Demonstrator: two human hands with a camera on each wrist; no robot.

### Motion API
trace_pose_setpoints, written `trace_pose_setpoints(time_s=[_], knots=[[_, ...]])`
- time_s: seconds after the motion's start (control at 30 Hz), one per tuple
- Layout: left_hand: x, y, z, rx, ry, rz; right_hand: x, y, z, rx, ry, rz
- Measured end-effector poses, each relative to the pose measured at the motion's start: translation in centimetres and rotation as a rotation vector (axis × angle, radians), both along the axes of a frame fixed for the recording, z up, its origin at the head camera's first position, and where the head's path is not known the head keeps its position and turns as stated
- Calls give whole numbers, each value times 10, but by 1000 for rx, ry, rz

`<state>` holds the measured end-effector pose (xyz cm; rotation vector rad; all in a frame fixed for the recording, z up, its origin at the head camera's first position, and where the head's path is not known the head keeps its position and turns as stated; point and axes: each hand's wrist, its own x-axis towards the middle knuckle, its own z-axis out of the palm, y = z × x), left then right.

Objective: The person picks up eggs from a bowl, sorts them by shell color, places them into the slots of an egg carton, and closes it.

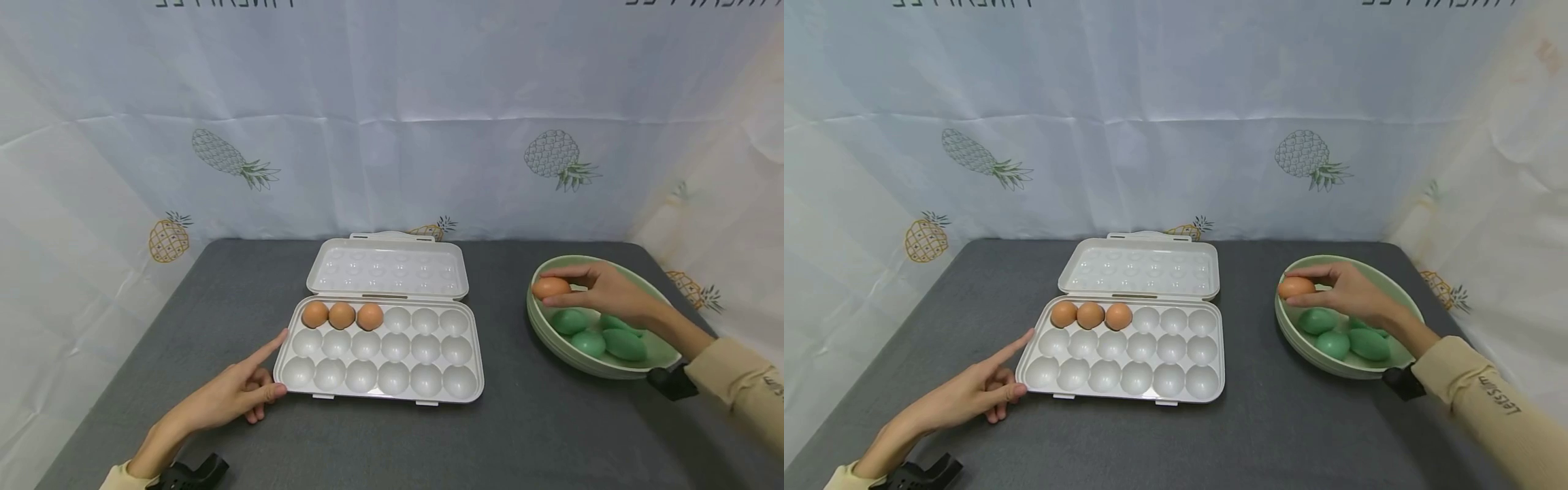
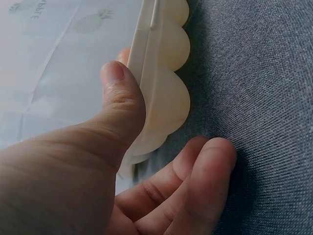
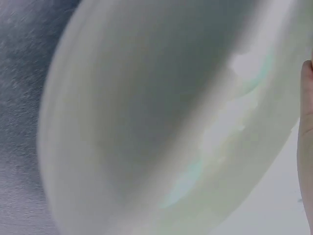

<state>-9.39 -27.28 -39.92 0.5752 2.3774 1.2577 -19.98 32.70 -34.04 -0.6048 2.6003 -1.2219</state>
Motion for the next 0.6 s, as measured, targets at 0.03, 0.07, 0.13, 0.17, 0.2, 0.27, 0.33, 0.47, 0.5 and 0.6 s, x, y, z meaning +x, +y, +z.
trace_pose_setpoints(time_s=[0.03,0.07,0.13,0.17,0.2,0.27,0.33,0.47,0.5,0.6], knots=[[0,0,0,-1,0,1,0,-2,2,3,1,2],[0,0,0,-1,-1,2,0,-4,4,5,-1,0],[0,0,1,-2,-3,3,0,-9,7,9,-10,-5],[0,0,1,-3,-3,2,0,-11,8,12,-17,-11],[0,1,1,-5,-3,3,0,-13,9,9,-25,-15],[0,1,1,-4,-5,3,0,-17,11,1,-38,-19],[0,1,1,-5,-8,4,0,-22,12,-17,-40,-19],[0,1,0,-6,-14,6,0,-33,13,-77,-31,-21],[0,1,0,-6,-15,7,0,-36,13,-95,-30,-24],[0,0,0,-4,-17,7,0,-45,13,-139,-36,-40]])
